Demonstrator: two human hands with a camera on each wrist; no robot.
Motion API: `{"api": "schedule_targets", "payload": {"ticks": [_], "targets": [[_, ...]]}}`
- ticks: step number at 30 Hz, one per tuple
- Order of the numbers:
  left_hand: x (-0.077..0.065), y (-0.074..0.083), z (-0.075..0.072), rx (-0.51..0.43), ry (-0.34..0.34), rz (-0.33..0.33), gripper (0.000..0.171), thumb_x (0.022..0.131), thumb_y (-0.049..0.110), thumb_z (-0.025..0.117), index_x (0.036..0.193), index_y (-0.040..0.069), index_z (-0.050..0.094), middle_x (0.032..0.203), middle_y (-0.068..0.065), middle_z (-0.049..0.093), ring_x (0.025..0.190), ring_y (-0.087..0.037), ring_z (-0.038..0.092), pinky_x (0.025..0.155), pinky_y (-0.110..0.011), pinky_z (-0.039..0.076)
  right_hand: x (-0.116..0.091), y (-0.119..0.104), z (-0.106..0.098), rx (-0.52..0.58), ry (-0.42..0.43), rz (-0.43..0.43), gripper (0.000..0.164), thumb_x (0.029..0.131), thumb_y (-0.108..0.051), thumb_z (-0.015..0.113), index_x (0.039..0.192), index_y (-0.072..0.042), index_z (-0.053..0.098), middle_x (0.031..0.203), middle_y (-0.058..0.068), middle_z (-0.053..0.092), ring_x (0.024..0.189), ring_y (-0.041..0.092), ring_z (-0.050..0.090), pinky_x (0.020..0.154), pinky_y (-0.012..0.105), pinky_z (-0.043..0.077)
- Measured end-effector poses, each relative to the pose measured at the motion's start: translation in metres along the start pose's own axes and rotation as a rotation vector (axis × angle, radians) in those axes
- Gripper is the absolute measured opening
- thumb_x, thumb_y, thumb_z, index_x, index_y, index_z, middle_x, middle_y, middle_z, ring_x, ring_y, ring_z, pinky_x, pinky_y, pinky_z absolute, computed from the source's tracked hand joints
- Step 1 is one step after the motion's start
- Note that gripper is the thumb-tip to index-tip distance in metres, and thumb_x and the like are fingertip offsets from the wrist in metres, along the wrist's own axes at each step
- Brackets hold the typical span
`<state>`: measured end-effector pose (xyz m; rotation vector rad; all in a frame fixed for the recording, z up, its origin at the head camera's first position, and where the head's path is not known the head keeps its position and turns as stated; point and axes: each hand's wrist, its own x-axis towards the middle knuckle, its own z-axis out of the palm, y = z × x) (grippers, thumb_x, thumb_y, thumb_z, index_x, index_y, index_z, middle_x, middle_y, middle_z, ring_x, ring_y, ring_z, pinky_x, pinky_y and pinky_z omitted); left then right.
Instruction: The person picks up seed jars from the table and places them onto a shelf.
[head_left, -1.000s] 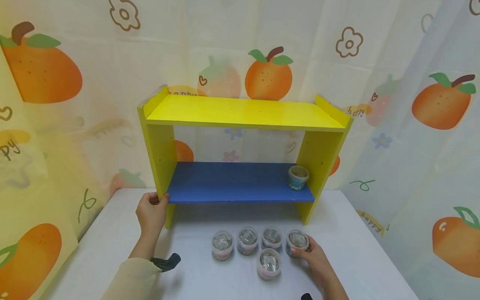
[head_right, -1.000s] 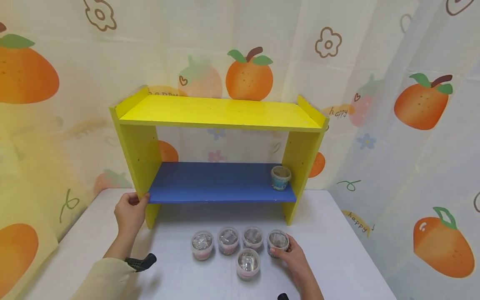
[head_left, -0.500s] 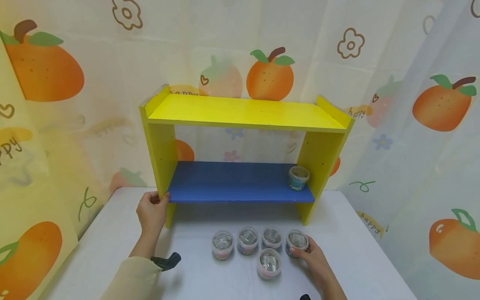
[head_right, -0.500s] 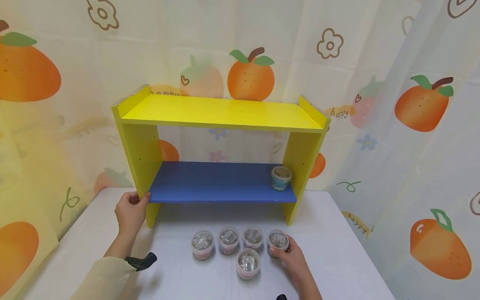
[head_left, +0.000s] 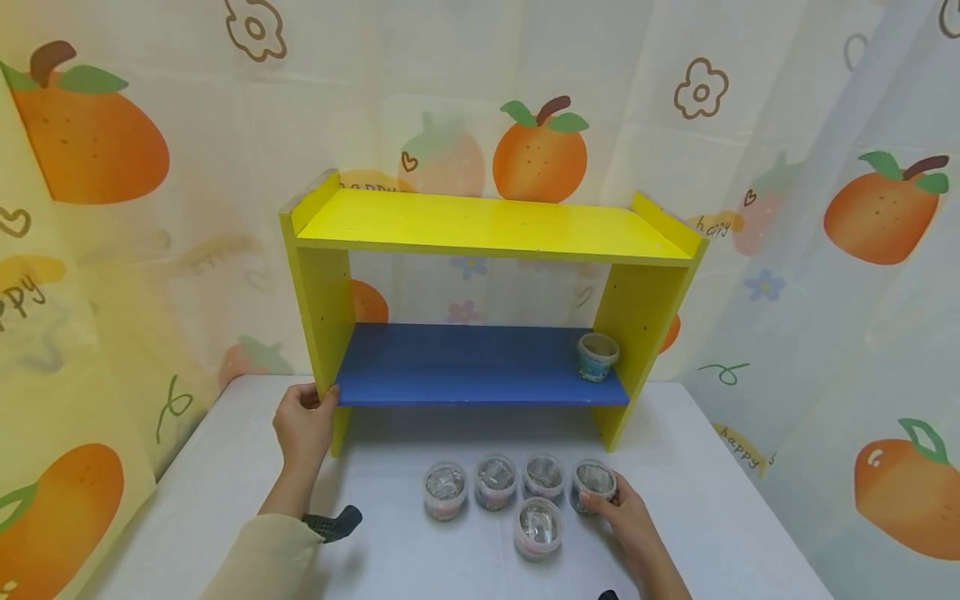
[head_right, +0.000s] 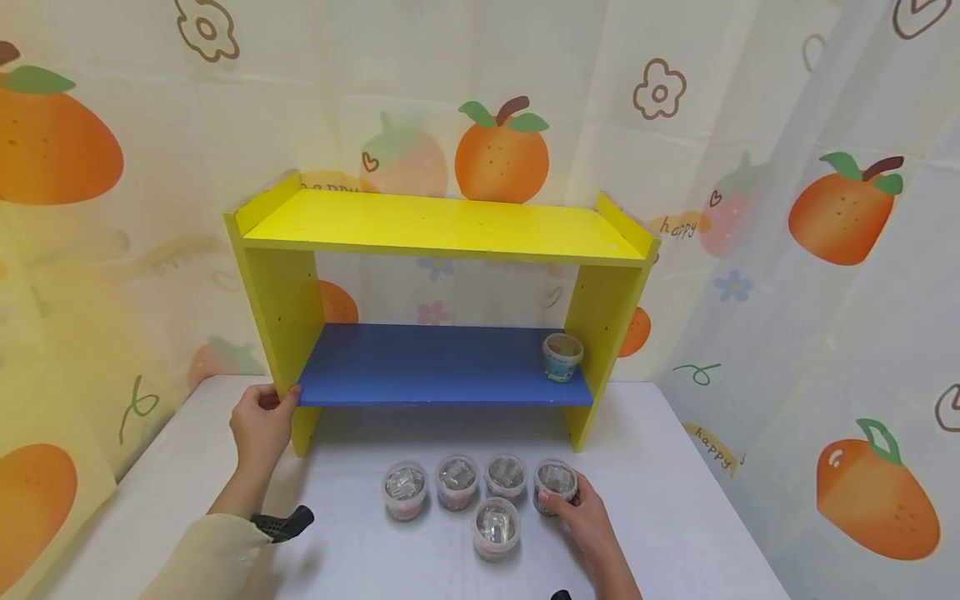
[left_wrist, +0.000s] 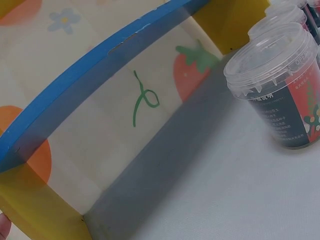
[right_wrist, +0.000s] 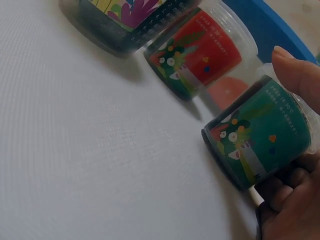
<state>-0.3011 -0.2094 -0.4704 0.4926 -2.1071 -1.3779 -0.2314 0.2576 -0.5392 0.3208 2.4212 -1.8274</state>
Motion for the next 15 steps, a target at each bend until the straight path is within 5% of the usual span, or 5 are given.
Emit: {"api": "schedule_targets", "payload": {"ticks": [15], "targets": [[0.0008, -0.0038, -0.0005, -0.010, 0.015, 0.028, 0.036, 0.092, 0.031, 0.069, 0.109, 0.000, 0.063, 0.101, -0.016, 0.066, 0.090, -0.026, 0.060, 0.063, -0.006, 0.039, 0.0004, -0.0078, -0.0016, -0.075, 0.084, -0.002, 0.102, 0.081, -0.058, 0.071, 0.149, 0.006, 0.030, 0.152, 0.030, 0.033, 0.142, 0.045, 0.030, 0.112, 0.054, 0.032]]}}
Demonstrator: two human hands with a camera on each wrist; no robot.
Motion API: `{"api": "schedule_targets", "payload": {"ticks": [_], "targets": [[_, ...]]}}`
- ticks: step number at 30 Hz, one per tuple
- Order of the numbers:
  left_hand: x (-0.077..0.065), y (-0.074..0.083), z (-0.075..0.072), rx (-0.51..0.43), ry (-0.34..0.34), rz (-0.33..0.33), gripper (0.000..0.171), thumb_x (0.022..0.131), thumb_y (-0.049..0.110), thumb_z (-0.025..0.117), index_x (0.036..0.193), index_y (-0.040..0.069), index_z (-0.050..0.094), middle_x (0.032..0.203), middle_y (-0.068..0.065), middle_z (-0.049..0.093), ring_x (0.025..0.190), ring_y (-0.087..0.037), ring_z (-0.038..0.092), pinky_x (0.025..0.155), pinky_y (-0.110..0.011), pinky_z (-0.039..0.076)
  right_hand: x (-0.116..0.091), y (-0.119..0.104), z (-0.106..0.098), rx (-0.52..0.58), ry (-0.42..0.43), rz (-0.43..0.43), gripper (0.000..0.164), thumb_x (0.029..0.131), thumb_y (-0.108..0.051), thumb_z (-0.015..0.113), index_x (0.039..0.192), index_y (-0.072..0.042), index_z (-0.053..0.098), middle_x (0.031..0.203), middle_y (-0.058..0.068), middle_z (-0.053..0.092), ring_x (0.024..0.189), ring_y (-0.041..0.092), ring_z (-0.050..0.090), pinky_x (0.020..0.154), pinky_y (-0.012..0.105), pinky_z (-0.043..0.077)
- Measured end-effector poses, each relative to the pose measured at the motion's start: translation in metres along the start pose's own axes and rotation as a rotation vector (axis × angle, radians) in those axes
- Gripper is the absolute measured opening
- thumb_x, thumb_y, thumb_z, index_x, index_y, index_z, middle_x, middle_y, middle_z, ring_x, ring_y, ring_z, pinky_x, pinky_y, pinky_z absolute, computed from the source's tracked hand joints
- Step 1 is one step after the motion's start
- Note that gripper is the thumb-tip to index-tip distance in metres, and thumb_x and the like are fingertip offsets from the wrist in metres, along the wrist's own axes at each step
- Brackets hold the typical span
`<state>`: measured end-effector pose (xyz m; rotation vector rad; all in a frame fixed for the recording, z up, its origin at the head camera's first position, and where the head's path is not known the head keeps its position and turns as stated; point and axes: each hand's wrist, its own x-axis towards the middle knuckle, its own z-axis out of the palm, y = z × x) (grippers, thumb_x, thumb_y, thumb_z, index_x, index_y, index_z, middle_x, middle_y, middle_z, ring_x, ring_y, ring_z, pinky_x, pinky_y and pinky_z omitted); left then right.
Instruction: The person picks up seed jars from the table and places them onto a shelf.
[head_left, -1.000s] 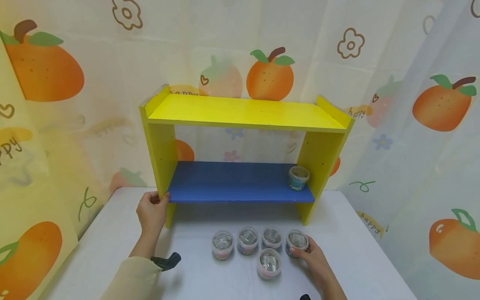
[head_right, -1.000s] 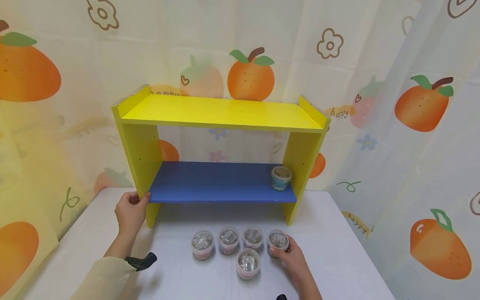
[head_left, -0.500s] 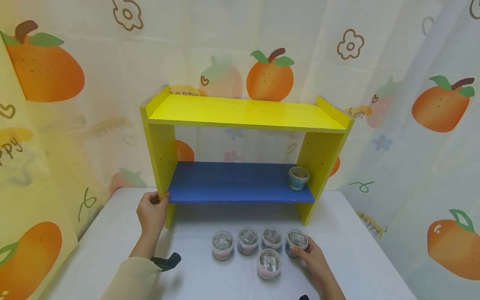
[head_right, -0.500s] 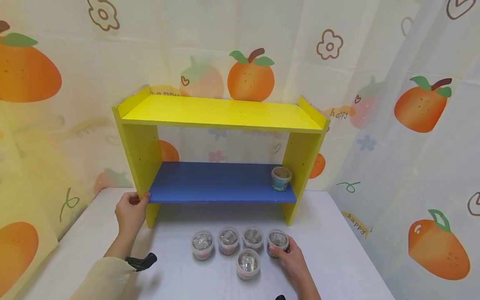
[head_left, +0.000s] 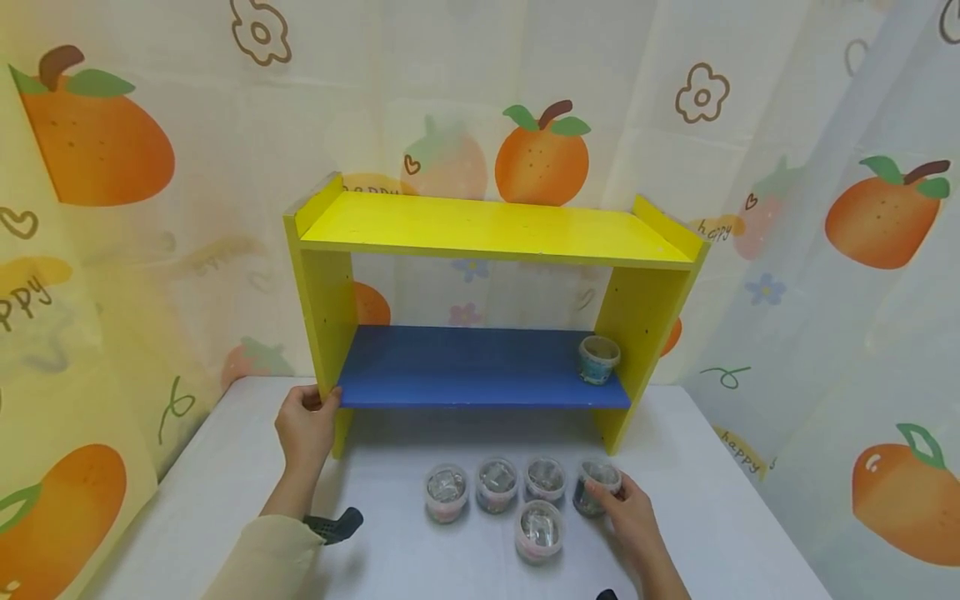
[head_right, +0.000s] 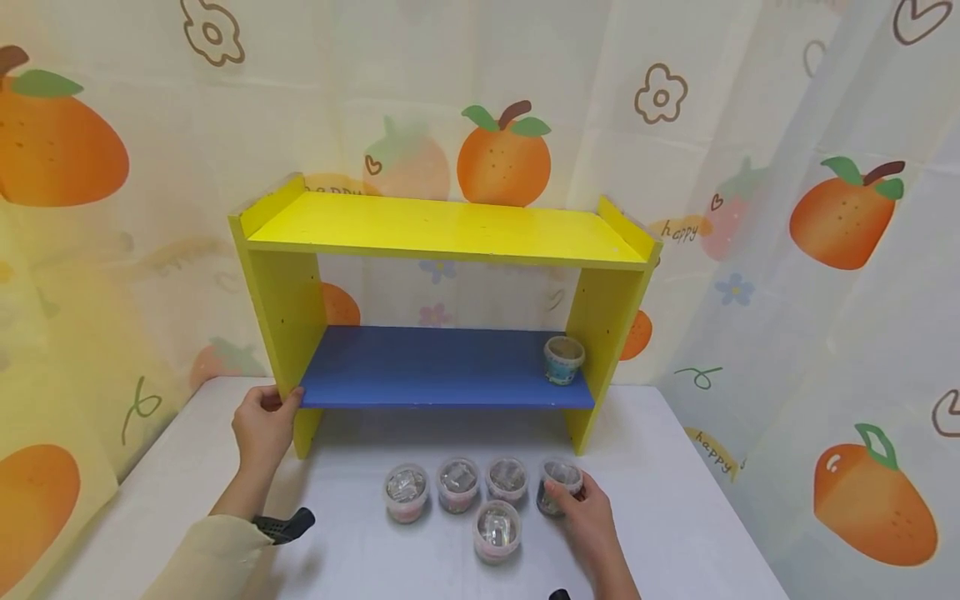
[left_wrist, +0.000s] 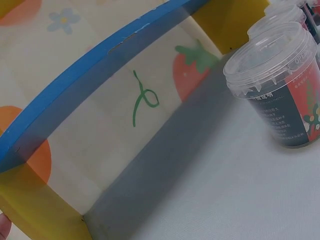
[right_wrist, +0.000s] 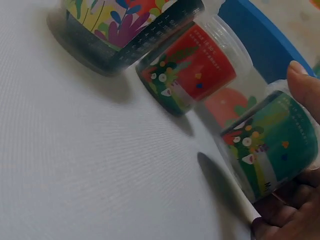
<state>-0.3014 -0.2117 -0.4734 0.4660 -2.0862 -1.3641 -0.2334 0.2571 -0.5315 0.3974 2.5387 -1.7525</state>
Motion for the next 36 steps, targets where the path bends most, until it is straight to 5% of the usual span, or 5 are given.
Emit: {"api": "schedule_targets", "payload": {"ticks": [17, 36], "targets": [[-0.001, 0.001, -0.001, 0.009, -0.006, 0.001, 0.035, 0.092, 0.030, 0.069, 0.109, 0.000, 0.063, 0.100, -0.016, 0.065, 0.091, -0.026, 0.060, 0.064, -0.007, 0.039, -0.005, -0.042, 0.002, 0.078, 0.124, -0.126, 0.081, 0.083, -0.051, 0.074, 0.143, -0.004, 0.044, 0.146, 0.021, 0.048, 0.138, 0.035, 0.044, 0.107, 0.047, 0.041], [-0.001, 0.001, -0.001, 0.007, -0.007, -0.004, 0.036, 0.092, 0.031, 0.069, 0.109, 0.000, 0.062, 0.099, -0.015, 0.064, 0.090, -0.026, 0.060, 0.063, -0.007, 0.040, 0.002, -0.117, 0.040, 0.112, 0.031, -0.372, 0.068, 0.085, -0.035, 0.077, 0.141, -0.010, 0.050, 0.135, 0.013, 0.060, 0.126, 0.027, 0.057, 0.099, 0.036, 0.049]]}}
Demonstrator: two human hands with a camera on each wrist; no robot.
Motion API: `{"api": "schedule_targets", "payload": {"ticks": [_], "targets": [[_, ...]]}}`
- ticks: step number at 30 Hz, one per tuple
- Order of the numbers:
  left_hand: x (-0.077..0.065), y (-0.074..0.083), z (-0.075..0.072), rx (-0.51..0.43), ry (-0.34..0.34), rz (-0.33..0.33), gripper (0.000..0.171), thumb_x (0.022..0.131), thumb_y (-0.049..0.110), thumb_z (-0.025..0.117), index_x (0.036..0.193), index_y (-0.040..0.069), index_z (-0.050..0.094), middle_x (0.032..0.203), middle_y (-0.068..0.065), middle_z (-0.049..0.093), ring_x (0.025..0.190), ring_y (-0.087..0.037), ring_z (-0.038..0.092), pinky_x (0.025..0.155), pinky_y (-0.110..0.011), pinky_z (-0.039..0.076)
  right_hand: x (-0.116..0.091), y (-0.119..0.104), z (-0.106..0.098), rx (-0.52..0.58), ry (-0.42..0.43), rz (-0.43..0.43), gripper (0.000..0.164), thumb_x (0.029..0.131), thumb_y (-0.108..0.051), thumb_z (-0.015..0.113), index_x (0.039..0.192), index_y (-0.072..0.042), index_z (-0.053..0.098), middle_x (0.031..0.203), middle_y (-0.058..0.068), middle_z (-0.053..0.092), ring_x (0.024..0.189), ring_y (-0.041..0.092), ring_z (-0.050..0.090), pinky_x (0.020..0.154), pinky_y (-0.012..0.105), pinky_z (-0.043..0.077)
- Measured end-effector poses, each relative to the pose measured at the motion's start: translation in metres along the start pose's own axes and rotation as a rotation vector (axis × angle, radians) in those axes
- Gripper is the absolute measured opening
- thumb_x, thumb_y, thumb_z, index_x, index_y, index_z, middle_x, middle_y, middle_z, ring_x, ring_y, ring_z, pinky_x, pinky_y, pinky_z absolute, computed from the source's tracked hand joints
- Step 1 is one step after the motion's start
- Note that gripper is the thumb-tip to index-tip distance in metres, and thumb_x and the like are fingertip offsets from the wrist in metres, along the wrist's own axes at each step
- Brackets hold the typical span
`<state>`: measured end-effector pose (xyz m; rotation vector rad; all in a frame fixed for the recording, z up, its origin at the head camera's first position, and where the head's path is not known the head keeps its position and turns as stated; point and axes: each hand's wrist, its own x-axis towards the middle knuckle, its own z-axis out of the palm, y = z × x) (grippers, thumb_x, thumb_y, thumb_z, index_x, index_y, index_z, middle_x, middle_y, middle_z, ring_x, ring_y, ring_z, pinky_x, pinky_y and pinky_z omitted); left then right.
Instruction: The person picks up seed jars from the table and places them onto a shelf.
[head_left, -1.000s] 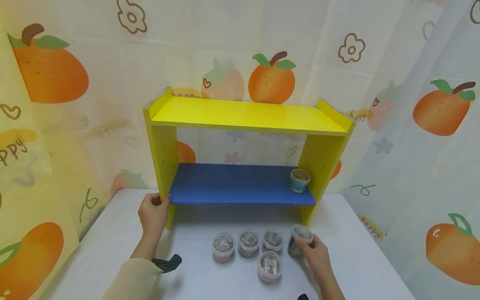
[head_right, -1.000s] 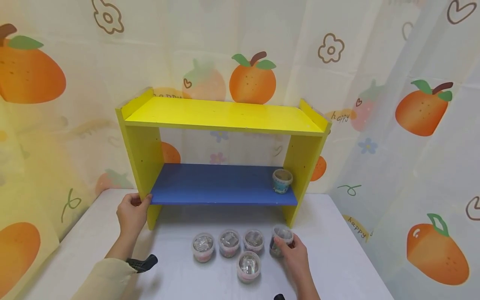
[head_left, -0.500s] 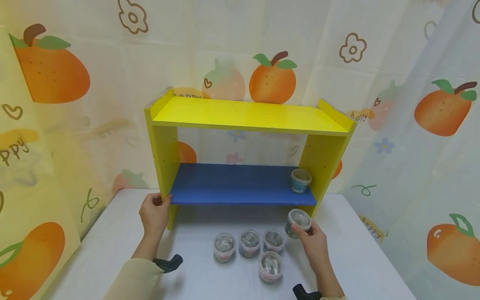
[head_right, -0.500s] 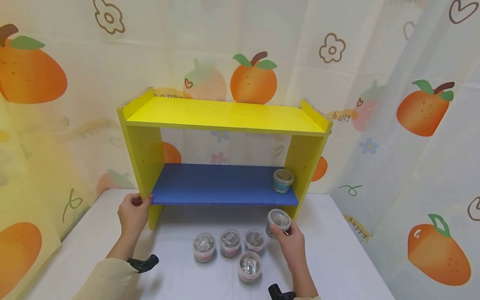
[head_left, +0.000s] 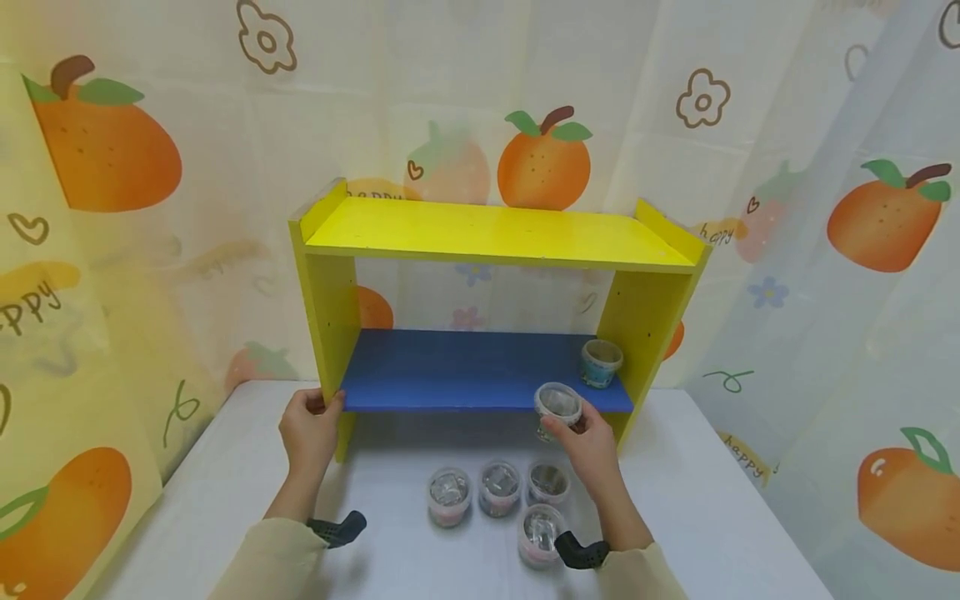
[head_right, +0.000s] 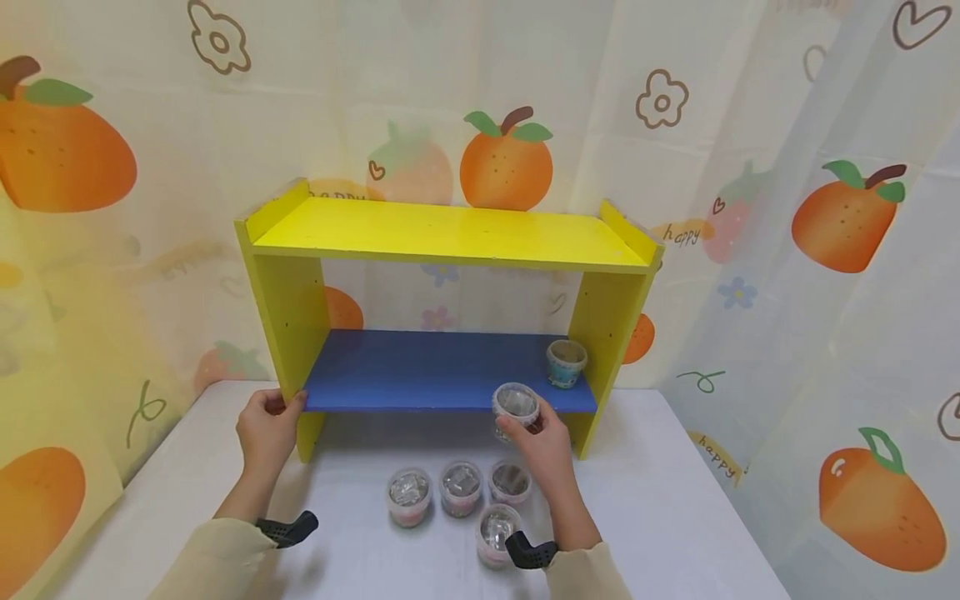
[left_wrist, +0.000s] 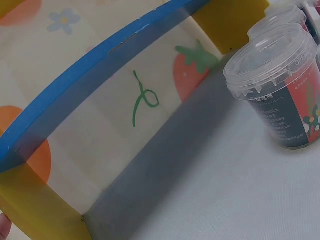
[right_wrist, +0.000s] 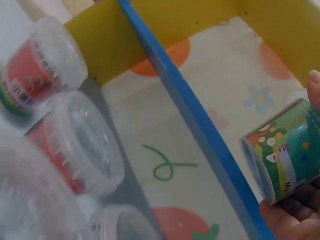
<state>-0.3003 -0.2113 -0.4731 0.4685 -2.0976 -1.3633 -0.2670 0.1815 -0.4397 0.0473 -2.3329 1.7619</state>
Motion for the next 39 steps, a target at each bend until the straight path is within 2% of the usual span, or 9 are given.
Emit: {"api": "schedule_targets", "payload": {"ticks": [6, 10, 16, 22, 27, 34, 39], "targets": [[0.000, -0.001, 0.000, 0.005, -0.007, -0.011, 0.038, 0.092, 0.033, 0.069, 0.110, 0.001, 0.062, 0.100, -0.015, 0.064, 0.090, -0.026, 0.059, 0.063, -0.008, 0.040, 0.010, -0.007, 0.018, 0.002, -0.056, -0.057, 0.060, 0.086, -0.031, 0.077, 0.138, -0.013, 0.053, 0.127, 0.009, 0.063, 0.115, 0.022, 0.062, 0.084, 0.022, 0.053], [0.000, -0.001, -0.001, 0.006, 0.003, 0.000, 0.035, 0.091, 0.030, 0.070, 0.108, 0.001, 0.063, 0.099, -0.015, 0.065, 0.089, -0.026, 0.060, 0.062, -0.008, 0.040, 0.017, -0.012, 0.031, -0.011, -0.087, -0.091, 0.060, 0.086, -0.030, 0.077, 0.138, -0.013, 0.054, 0.127, 0.010, 0.064, 0.115, 0.024, 0.062, 0.087, 0.029, 0.054], [-0.002, 0.001, -0.001, -0.004, -0.005, -0.009, 0.035, 0.092, 0.030, 0.069, 0.110, 0.000, 0.062, 0.101, -0.016, 0.064, 0.089, -0.026, 0.059, 0.062, -0.007, 0.040, 0.025, -0.019, 0.046, -0.072, -0.124, -0.095, 0.070, 0.083, -0.038, 0.078, 0.141, -0.012, 0.050, 0.130, 0.010, 0.063, 0.120, 0.028, 0.061, 0.092, 0.041, 0.053], [-0.001, 0.001, -0.001, -0.008, -0.011, -0.027, 0.036, 0.093, 0.031, 0.068, 0.112, 0.001, 0.061, 0.102, -0.015, 0.064, 0.091, -0.026, 0.059, 0.063, -0.006, 0.040, 0.030, -0.025, 0.054, -0.128, -0.137, -0.121, 0.072, 0.081, -0.046, 0.078, 0.139, -0.013, 0.052, 0.124, 0.007, 0.065, 0.112, 0.025, 0.064, 0.087, 0.041, 0.055], [0.000, 0.002, -0.002, -0.007, -0.003, -0.015, 0.037, 0.093, 0.032, 0.068, 0.111, 0.001, 0.062, 0.102, -0.015, 0.064, 0.091, -0.026, 0.059, 0.063, -0.006, 0.040, 0.037, -0.029, 0.059, -0.160, -0.148, -0.115, 0.068, 0.082, -0.049, 0.075, 0.137, -0.014, 0.054, 0.120, 0.005, 0.067, 0.106, 0.022, 0.065, 0.083, 0.039, 0.055], [0.000, 0.002, -0.002, -0.008, 0.005, 0.004, 0.035, 0.092, 0.030, 0.069, 0.109, 0.000, 0.062, 0.100, -0.016, 0.065, 0.089, -0.026, 0.058, 0.062, -0.007, 0.040, 0.050, -0.033, 0.070, -0.196, -0.162, -0.103, 0.067, 0.083, -0.051, 0.074, 0.133, -0.010, 0.056, 0.117, 0.007, 0.067, 0.103, 0.022, 0.065, 0.083, 0.041, 0.054], [-0.001, 0.001, -0.001, -0.006, -0.008, -0.012, 0.036, 0.092, 0.032, 0.068, 0.110, 0.001, 0.061, 0.102, -0.015, 0.064, 0.091, -0.026, 0.058, 0.064, -0.008, 0.040, 0.059, -0.033, 0.077, -0.198, -0.170, -0.085, 0.068, 0.083, -0.052, 0.073, 0.134, -0.010, 0.056, 0.119, 0.008, 0.066, 0.106, 0.024, 0.064, 0.086, 0.044, 0.053]]}}
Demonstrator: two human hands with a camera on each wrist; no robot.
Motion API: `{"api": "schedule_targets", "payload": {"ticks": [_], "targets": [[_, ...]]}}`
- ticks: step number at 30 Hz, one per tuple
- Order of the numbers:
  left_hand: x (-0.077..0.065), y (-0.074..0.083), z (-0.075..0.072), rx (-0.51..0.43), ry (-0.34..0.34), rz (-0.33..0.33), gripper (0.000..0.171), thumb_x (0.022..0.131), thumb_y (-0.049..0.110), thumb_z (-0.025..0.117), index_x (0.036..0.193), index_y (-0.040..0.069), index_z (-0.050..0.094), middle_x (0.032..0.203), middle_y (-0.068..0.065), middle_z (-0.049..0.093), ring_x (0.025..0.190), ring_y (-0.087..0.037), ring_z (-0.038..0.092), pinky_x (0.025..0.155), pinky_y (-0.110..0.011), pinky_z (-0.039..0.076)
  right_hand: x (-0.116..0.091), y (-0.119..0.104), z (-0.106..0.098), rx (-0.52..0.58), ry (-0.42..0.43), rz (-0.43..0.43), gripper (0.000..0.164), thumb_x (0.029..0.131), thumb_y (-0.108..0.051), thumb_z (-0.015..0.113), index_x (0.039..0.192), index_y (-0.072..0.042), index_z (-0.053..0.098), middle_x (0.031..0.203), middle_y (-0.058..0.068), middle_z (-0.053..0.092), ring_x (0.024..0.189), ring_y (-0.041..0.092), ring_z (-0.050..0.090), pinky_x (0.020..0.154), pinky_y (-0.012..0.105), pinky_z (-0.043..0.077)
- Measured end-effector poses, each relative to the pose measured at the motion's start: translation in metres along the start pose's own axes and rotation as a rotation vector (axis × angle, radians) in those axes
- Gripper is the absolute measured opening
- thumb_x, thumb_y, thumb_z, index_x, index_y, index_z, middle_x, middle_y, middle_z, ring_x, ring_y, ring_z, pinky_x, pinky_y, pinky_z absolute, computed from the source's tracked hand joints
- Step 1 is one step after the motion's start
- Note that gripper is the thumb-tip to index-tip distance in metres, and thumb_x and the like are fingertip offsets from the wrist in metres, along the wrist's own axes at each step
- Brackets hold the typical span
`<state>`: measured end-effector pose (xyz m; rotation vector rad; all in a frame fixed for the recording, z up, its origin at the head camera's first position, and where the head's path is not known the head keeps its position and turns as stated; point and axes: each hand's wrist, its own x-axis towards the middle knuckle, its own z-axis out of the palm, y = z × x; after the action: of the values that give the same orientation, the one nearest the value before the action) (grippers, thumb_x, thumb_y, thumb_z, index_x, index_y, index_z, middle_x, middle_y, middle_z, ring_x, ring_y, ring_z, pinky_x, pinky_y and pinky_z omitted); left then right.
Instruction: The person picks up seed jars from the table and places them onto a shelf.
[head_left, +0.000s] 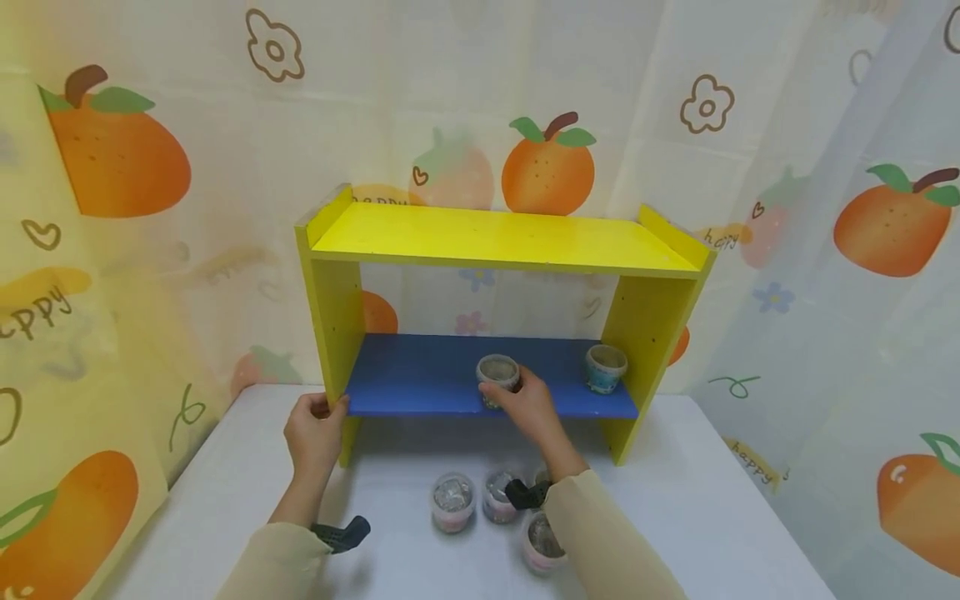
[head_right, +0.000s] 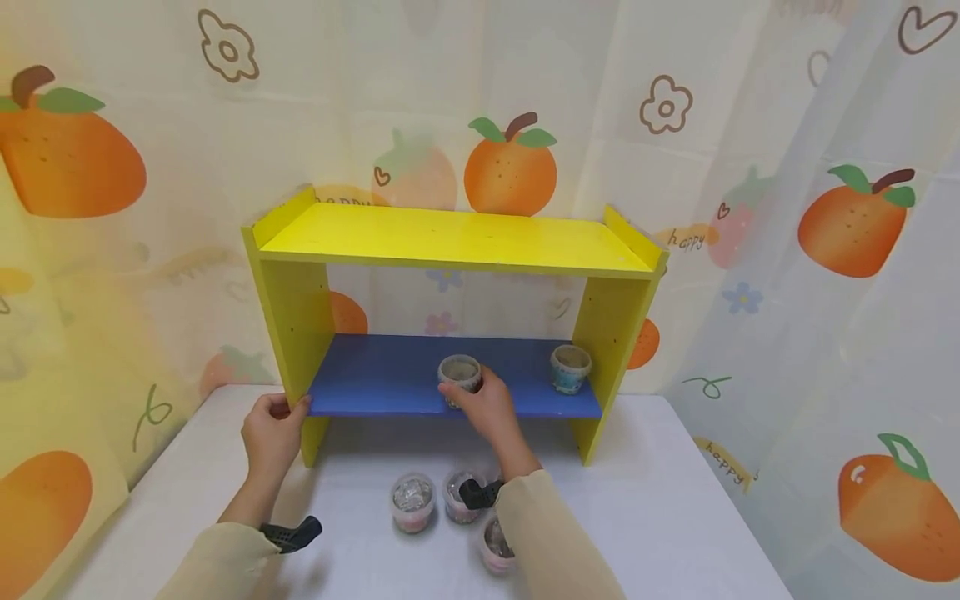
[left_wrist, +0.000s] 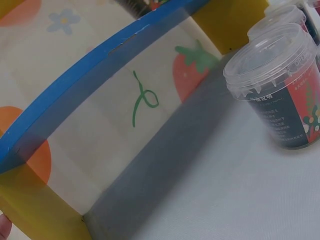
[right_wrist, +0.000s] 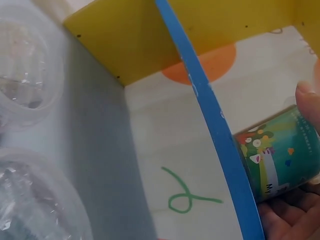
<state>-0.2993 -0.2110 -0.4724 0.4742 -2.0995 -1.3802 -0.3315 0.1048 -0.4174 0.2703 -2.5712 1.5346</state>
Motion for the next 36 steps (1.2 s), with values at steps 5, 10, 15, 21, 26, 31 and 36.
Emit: {"api": "schedule_targets", "payload": {"ticks": [5, 10, 15, 21, 26, 31, 36], "targets": [[0.001, -0.002, 0.001, -0.003, 0.003, 0.007, 0.036, 0.092, 0.031, 0.069, 0.110, 0.001, 0.062, 0.102, -0.015, 0.065, 0.090, -0.026, 0.059, 0.063, -0.008, 0.040, 0.011, 0.000, 0.003, -0.002, -0.022, 0.019, 0.069, 0.084, -0.055, 0.071, 0.135, -0.012, 0.054, 0.124, 0.008, 0.064, 0.110, 0.026, 0.063, 0.089, 0.047, 0.052], [0.001, -0.003, 0.003, -0.005, 0.021, 0.029, 0.033, 0.091, 0.029, 0.071, 0.107, 0.001, 0.063, 0.098, -0.015, 0.066, 0.088, -0.025, 0.059, 0.063, -0.009, 0.041, 0.022, 0.000, 0.005, 0.018, -0.040, 0.027, 0.073, 0.084, -0.057, 0.070, 0.137, -0.010, 0.052, 0.128, 0.010, 0.062, 0.113, 0.028, 0.061, 0.090, 0.049, 0.051], [0.001, -0.003, 0.003, -0.018, 0.053, 0.067, 0.032, 0.088, 0.026, 0.073, 0.102, -0.001, 0.064, 0.093, -0.017, 0.067, 0.084, -0.026, 0.061, 0.063, -0.012, 0.040, 0.030, 0.001, 0.009, 0.030, -0.047, 0.045, 0.081, 0.083, -0.058, 0.070, 0.143, -0.010, 0.046, 0.134, 0.011, 0.058, 0.120, 0.030, 0.058, 0.095, 0.052, 0.048], [0.001, -0.003, 0.002, -0.008, 0.062, 0.077, 0.030, 0.088, 0.023, 0.074, 0.102, -0.001, 0.065, 0.093, -0.017, 0.067, 0.084, -0.027, 0.062, 0.063, -0.011, 0.040, 0.037, 0.001, 0.015, 0.030, -0.033, 0.058, 0.083, 0.083, -0.059, 0.070, 0.144, -0.010, 0.044, 0.137, 0.012, 0.056, 0.123, 0.032, 0.056, 0.097, 0.053, 0.047], [0.001, -0.004, 0.001, 0.004, 0.056, 0.065, 0.031, 0.088, 0.024, 0.073, 0.104, -0.001, 0.064, 0.095, -0.018, 0.067, 0.085, -0.028, 0.063, 0.063, -0.013, 0.041, 0.039, 0.000, 0.019, 0.036, -0.018, 0.060, 0.083, 0.083, -0.058, 0.071, 0.145, -0.010, 0.044, 0.137, 0.012, 0.056, 0.124, 0.033, 0.055, 0.098, 0.054, 0.046], [0.001, -0.004, 0.001, 0.001, 0.050, 0.050, 0.032, 0.089, 0.025, 0.073, 0.104, -0.001, 0.064, 0.096, -0.017, 0.067, 0.086, -0.027, 0.062, 0.063, -0.013, 0.041, 0.038, -0.001, 0.019, 0.044, -0.010, 0.064, 0.085, 0.082, -0.058, 0.071, 0.146, -0.009, 0.042, 0.139, 0.013, 0.054, 0.126, 0.034, 0.054, 0.099, 0.055, 0.045], [0.001, -0.002, 0.001, 0.001, 0.044, 0.042, 0.032, 0.089, 0.025, 0.072, 0.105, -0.001, 0.064, 0.096, -0.017, 0.067, 0.086, -0.027, 0.061, 0.064, -0.012, 0.041, 0.037, -0.002, 0.018, 0.039, -0.011, 0.061, 0.084, 0.083, -0.057, 0.071, 0.146, -0.009, 0.042, 0.140, 0.014, 0.054, 0.126, 0.034, 0.053, 0.099, 0.055, 0.045]]}}
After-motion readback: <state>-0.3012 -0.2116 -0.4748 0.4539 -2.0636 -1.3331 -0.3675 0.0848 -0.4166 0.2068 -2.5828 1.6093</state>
